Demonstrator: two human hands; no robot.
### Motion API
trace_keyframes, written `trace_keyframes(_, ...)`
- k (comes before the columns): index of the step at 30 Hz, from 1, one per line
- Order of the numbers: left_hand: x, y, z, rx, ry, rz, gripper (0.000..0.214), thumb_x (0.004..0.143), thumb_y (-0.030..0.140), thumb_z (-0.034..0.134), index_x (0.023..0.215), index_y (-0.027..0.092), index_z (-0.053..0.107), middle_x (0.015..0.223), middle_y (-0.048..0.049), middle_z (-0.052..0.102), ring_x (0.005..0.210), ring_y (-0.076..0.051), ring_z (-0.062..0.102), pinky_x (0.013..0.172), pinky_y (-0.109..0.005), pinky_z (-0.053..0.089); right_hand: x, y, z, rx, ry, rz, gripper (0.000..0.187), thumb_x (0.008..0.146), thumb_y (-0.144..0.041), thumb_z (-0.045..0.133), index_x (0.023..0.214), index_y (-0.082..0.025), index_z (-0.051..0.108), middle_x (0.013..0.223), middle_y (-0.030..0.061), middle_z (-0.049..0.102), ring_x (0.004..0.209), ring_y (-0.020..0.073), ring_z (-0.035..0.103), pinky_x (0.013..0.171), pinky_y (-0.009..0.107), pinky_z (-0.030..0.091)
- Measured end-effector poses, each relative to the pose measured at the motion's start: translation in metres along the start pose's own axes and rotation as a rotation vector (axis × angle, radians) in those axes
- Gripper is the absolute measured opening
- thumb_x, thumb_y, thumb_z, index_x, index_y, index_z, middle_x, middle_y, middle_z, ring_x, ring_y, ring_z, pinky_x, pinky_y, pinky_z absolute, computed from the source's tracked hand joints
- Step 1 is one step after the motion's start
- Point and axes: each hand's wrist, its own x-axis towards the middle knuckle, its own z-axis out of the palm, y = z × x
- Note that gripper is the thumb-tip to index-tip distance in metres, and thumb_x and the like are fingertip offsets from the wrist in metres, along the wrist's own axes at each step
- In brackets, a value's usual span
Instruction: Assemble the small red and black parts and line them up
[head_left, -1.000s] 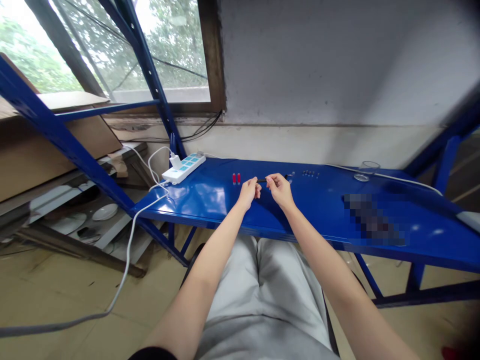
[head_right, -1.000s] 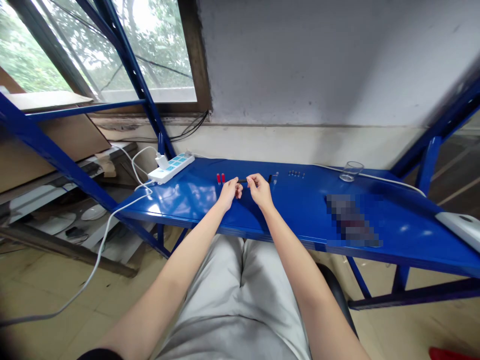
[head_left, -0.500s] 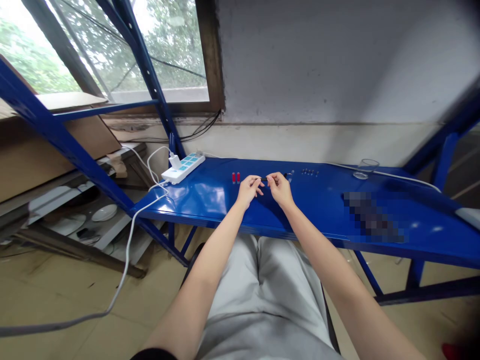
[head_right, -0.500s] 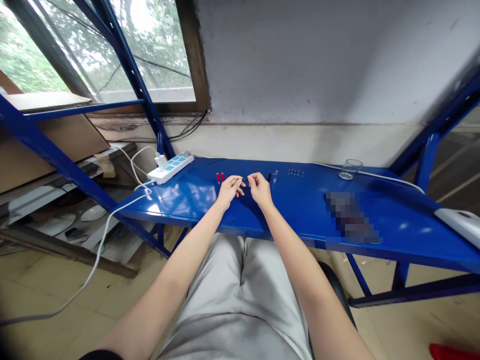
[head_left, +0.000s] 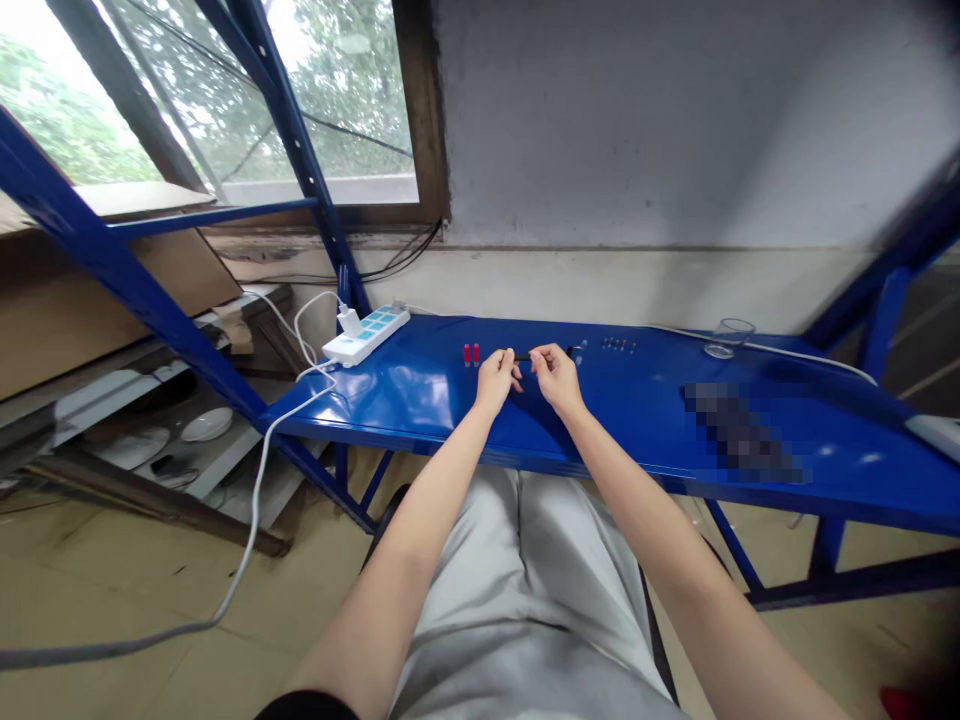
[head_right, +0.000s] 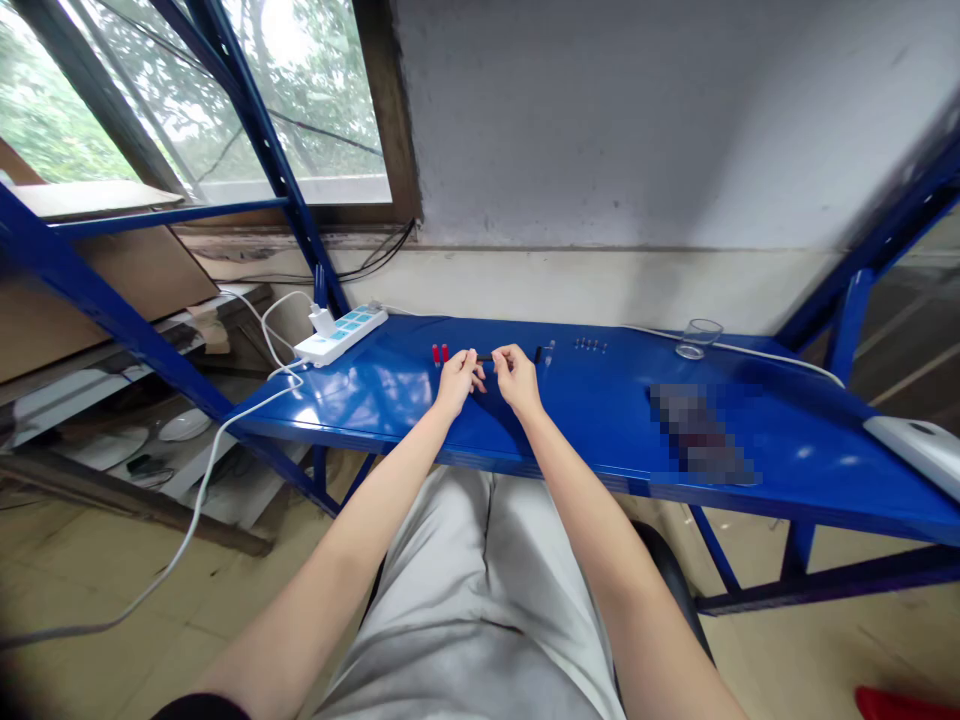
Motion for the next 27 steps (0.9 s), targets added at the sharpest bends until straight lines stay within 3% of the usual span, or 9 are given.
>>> trace_keyframes(6, -0.001, 0.002, 0.001, -0.015, 0.015, -0.049, 0.042, 0.086, 0.05, 0.037, 0.061, 0.017, 0.041, 0.048, 0.0065, 0.041, 0.033, -0.004, 0.043, 0.038, -0.017, 0.033, -0.002, -0.005, -0.002, -0.107, -0.02, -0.066, 0.026, 0.085, -0.042, 0.043, 0.08, -0.019, 0.052, 0.062, -0.0013, 0.053, 0.058, 0.0117, 0.05, 0.06, 0.025, 0.039)
trace_keyframes(21, -0.006, 0.017, 0.0, -0.21, 0.015, -0.19, 0.043, 0.082, 0.051, 0.045, 0.056, 0.018, 0.035, 0.043, 0.0063, 0.037, 0.031, -0.005, 0.038, 0.038, -0.02, 0.027, -0.002, -0.001, -0.001, -0.099, -0.051, -0.08, 0.028, 0.086, -0.044, 0.042, 0.083, -0.019, 0.053, 0.065, -0.0006, 0.054, 0.061, 0.0121, 0.051, 0.062, 0.025, 0.04)
trace_keyframes(27, -0.005, 0.017, -0.001, -0.221, 0.033, -0.183, 0.043, 0.081, 0.049, 0.047, 0.055, 0.018, 0.035, 0.042, 0.0059, 0.037, 0.031, -0.006, 0.039, 0.038, -0.021, 0.026, -0.002, -0.001, -0.002, -0.091, -0.06, -0.1, 0.027, 0.086, -0.043, 0.042, 0.088, -0.019, 0.054, 0.07, 0.0009, 0.056, 0.064, 0.0128, 0.053, 0.064, 0.026, 0.042)
